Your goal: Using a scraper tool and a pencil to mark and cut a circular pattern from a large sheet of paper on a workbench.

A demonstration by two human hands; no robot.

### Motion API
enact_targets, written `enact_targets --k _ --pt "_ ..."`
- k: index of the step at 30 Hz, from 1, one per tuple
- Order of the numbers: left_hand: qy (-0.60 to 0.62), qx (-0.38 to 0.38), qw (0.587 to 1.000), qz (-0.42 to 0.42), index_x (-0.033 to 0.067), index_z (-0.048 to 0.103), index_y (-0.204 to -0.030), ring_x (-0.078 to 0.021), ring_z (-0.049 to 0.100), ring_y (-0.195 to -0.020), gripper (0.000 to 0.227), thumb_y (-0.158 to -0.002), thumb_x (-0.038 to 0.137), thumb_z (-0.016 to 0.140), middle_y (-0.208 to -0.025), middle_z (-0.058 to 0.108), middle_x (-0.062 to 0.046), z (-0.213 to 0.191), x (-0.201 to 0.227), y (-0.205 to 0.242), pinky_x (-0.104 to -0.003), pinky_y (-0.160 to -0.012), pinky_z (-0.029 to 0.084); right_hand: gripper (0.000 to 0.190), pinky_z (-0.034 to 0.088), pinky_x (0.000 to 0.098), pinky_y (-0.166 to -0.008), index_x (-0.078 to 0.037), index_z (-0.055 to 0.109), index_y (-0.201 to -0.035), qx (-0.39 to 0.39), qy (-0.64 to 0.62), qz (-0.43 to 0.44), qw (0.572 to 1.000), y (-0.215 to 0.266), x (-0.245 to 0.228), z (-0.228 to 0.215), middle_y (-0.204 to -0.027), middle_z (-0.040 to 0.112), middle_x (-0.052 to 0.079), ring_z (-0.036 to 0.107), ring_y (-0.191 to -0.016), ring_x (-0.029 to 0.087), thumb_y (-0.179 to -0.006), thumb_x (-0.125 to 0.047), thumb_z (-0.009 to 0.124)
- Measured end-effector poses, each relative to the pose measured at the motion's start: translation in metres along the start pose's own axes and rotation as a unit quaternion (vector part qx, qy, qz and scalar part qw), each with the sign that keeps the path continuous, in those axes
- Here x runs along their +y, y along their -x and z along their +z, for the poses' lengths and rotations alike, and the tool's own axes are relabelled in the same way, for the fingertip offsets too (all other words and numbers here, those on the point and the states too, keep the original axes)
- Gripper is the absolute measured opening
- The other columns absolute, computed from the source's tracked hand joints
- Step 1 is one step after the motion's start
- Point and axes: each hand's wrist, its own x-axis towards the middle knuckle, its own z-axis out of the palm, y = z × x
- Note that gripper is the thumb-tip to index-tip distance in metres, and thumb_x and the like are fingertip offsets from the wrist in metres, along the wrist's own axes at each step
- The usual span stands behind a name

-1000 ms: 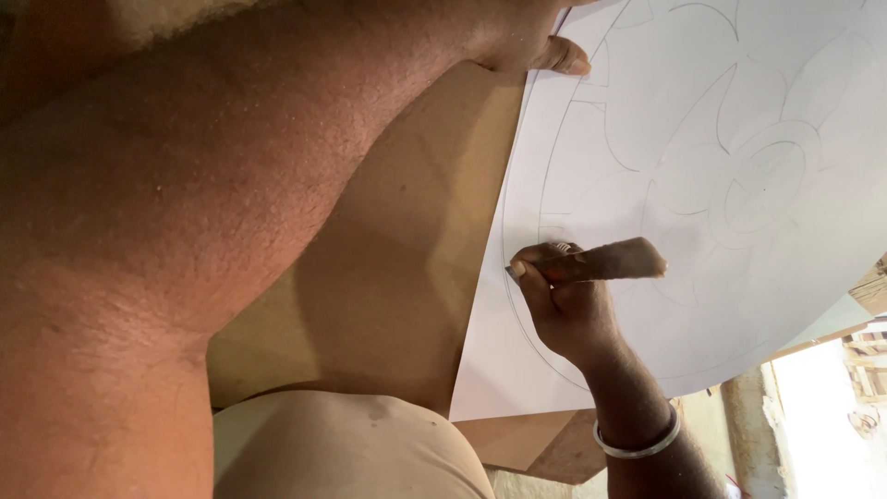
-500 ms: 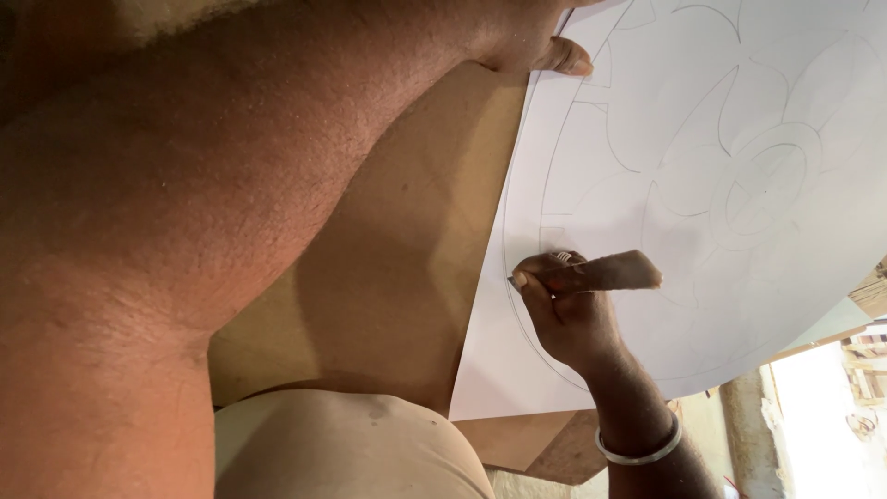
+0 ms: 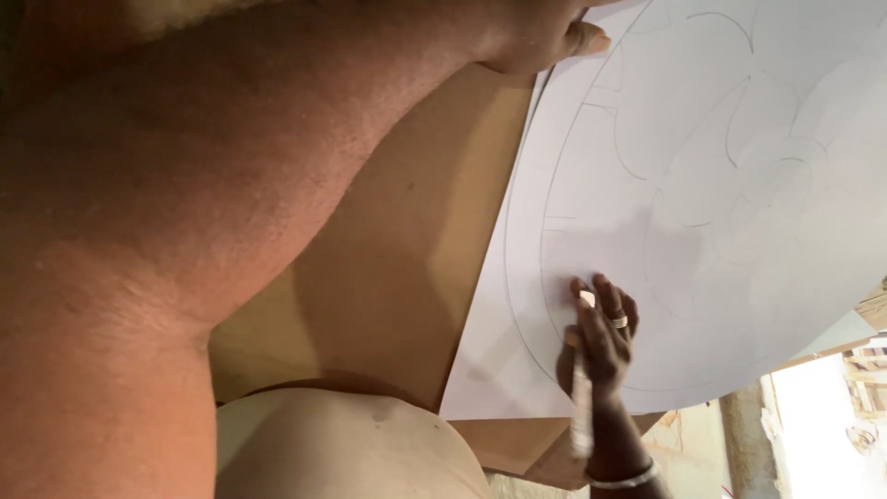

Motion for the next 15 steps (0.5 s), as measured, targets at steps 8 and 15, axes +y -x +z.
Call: enact_targets --k 8,15 --pt "-0.030 0.073 0.989 0.127 0.0040 0.069 -0.106 -0.0223 0.069 -0.064 0.056 -0.113 0.058 0.056 -0.080 0.072 -0.010 0.039 -0.041 -0.031 -0.039 -0.056 0.056 0.033 0.027 0.0513 -0.128 -0.005 0.062 -0.137 -0.069 0.178 0.047 0.981 0.005 0.015 0.002 -0.144 0.066 0.014 0.042 -0.153 0.026 -0.104 -0.004 0.064" --pt "-0.024 0.094 0.968 0.231 -0.0023 0.054 -0.139 -0.0322 0.072 -0.097 0.076 -0.101 0.063 0.065 -0.111 0.072 -0.023 0.049 -0.055 -0.042 -0.046 -0.078 0.059 0.044 0.017 0.0542 -0.130 -0.007 0.056 -0.143 -0.079 0.194 0.067 0.975 -0.015 0.009 0.005 -0.149 0.062 0.010 0.033 -0.157 0.025 -0.101 -0.001 0.066"
